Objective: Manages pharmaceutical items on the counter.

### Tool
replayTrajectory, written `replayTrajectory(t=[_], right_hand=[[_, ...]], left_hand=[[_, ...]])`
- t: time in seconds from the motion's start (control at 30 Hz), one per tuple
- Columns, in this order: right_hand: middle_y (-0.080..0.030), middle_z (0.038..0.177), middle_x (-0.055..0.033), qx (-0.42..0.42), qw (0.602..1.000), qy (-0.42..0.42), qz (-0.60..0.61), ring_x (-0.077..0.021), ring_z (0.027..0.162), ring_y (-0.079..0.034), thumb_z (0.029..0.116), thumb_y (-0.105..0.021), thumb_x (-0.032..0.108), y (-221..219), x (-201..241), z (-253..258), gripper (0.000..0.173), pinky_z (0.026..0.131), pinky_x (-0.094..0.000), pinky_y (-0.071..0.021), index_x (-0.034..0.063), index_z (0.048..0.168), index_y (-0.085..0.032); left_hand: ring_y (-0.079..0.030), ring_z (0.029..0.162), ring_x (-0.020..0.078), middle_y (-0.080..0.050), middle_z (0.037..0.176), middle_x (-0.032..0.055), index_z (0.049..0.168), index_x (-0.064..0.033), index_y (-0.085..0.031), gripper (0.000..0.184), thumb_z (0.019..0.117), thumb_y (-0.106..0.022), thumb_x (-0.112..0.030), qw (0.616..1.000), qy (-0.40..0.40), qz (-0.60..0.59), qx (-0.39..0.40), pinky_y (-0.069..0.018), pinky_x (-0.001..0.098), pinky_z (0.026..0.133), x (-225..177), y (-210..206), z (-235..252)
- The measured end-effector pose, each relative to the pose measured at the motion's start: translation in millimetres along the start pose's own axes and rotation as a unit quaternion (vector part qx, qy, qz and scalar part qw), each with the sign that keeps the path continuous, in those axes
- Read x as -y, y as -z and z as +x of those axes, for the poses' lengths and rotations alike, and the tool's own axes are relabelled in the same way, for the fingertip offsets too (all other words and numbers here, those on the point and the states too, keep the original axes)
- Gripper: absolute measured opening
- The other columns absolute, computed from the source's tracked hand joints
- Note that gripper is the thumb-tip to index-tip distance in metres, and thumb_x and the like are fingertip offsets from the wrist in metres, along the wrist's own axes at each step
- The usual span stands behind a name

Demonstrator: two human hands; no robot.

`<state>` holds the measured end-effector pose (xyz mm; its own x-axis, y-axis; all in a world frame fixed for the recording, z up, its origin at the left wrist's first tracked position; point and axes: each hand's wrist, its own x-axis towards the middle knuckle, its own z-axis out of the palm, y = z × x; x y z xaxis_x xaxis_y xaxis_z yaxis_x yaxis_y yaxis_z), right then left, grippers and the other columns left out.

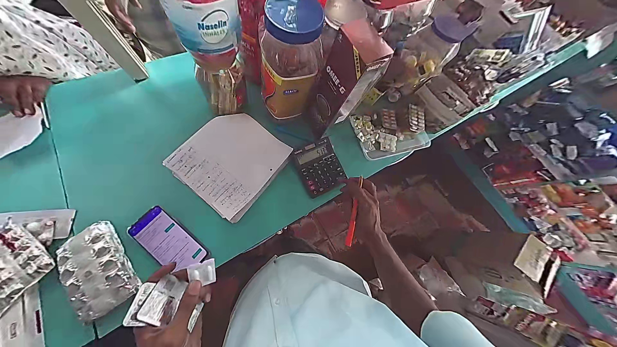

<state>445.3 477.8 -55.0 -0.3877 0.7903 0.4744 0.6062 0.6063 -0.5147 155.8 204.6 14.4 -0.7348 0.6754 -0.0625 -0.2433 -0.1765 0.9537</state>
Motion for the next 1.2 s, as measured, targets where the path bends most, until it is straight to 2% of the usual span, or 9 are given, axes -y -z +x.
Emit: replayTrajectory(t=[0.1, 0.2, 0.4, 0.53, 0.67, 0.83, 0.93, 1.03, 1.2], right_hand=[[-0.076, 0.109, -0.0057, -0.017, 1.0, 0.018, -0.005, -0.0266, 0.111, -0.066, 0.1011, -0.05, 0.01, -2, -9, 4, 0.023, 0.103, -0.0445, -0.0461, 0.0074, 0.102, -0.073], [-0.076, 0.108, -0.0071, 0.011, 0.999, 0.031, -0.013, -0.0296, 0.111, -0.066, 0.101, -0.05, 0.011, -5, -14, 2, 0.024, 0.102, -0.0481, -0.0455, 0.0074, 0.102, -0.074], [-0.076, 0.105, -0.0062, 0.02, 0.998, 0.045, -0.037, -0.0295, 0.109, -0.066, 0.1006, -0.051, 0.013, -5, -18, 4, 0.024, 0.099, -0.046, -0.047, 0.0093, 0.104, -0.074], [-0.076, 0.104, -0.0067, 0.024, 0.998, 0.053, -0.024, -0.0283, 0.108, -0.066, 0.1005, -0.051, 0.013, -5, -20, 7, 0.023, 0.099, -0.0448, -0.0469, 0.0088, 0.103, -0.074], [-0.075, 0.108, -0.0079, 0.025, 0.999, 0.043, -0.006, -0.0289, 0.109, -0.066, 0.1007, -0.053, 0.014, -5, -19, 5, 0.021, 0.1, -0.0457, -0.0474, 0.0081, 0.102, -0.074], [-0.075, 0.113, -0.0064, 0.024, 0.999, 0.047, -0.004, -0.0278, 0.115, -0.064, 0.1025, -0.053, 0.015, -6, -20, 3, 0.021, 0.102, -0.0463, -0.0464, 0.0091, 0.104, -0.073], [-0.075, 0.113, -0.0055, 0.025, 0.999, 0.043, -0.004, -0.0276, 0.115, -0.064, 0.1022, -0.053, 0.015, -4, -19, 3, 0.022, 0.103, -0.0463, -0.0453, 0.0097, 0.105, -0.074], [-0.075, 0.114, -0.0043, 0.022, 0.999, 0.038, -0.009, -0.0269, 0.116, -0.064, 0.1021, -0.052, 0.016, -5, -21, 2, 0.023, 0.103, -0.0461, -0.045, 0.0118, 0.106, -0.074], [-0.075, 0.114, -0.0058, 0.018, 0.998, 0.053, -0.001, -0.0282, 0.115, -0.064, 0.1021, -0.053, 0.015, -6, -13, 1, 0.022, 0.103, -0.0467, -0.045, 0.0107, 0.103, -0.074]], left_hand=[[-0.068, 0.07, 0.0118, -0.071, 0.1, -0.0022, 0.134, -0.0137, -0.05, 0.057, 0.0856, -0.076, -0.002, 1.0, -0.013, 0.002, -0.004, -0.0608, 0.0265, 0.06, 1, -15, -1], [-0.068, 0.07, 0.0113, -0.072, 0.1, -0.0025, 0.134, -0.0146, -0.052, 0.057, 0.0843, -0.077, -0.001, 1.0, -0.02, 0.004, -0.005, -0.0607, 0.0262, 0.061, 4, -22, -4], [-0.068, 0.07, 0.0122, -0.071, 0.097, -0.0018, 0.133, -0.013, -0.05, 0.06, 0.082, -0.078, 0.001, 1.0, -0.012, 0.004, -0.028, -0.061, 0.0269, 0.06, 9, -28, -12], [-0.069, 0.068, 0.013, -0.072, 0.096, -0.001, 0.133, -0.0135, -0.052, 0.058, 0.0835, -0.078, 0.0, 0.999, -0.013, -0.005, -0.033, -0.0613, 0.0275, 0.06, 13, -30, -16], [-0.07, 0.07, 0.0128, -0.074, 0.1, 0.0013, 0.133, -0.0155, -0.055, 0.052, 0.0873, -0.08, -0.011, 0.999, -0.041, 0.005, -0.029, -0.0614, 0.0266, 0.06, 19, -19, -17], [-0.07, 0.071, 0.0147, -0.072, 0.103, 0.004, 0.135, -0.015, -0.053, 0.052, 0.0902, -0.078, -0.018, 0.999, -0.023, 0.005, -0.035, -0.0616, 0.0279, 0.06, 21, -11, -19], [-0.069, 0.071, 0.0131, -0.072, 0.101, 0.0022, 0.135, -0.0154, -0.054, 0.053, 0.0885, -0.079, -0.014, 0.999, -0.018, 0.001, -0.04, -0.0614, 0.027, 0.061, 22, -11, -20], [-0.068, 0.072, 0.0149, -0.068, 0.099, 0.0038, 0.137, -0.01, -0.049, 0.058, 0.0871, -0.078, -0.006, 0.999, -0.013, -0.003, -0.036, -0.0617, 0.0292, 0.063, 25, -7, -21], [-0.068, 0.071, 0.0156, -0.069, 0.099, 0.0046, 0.137, -0.0078, -0.049, 0.059, 0.0859, -0.08, -0.006, 1.0, -0.009, -0.007, -0.03, -0.062, 0.0299, 0.063, 23, -5, -19]])
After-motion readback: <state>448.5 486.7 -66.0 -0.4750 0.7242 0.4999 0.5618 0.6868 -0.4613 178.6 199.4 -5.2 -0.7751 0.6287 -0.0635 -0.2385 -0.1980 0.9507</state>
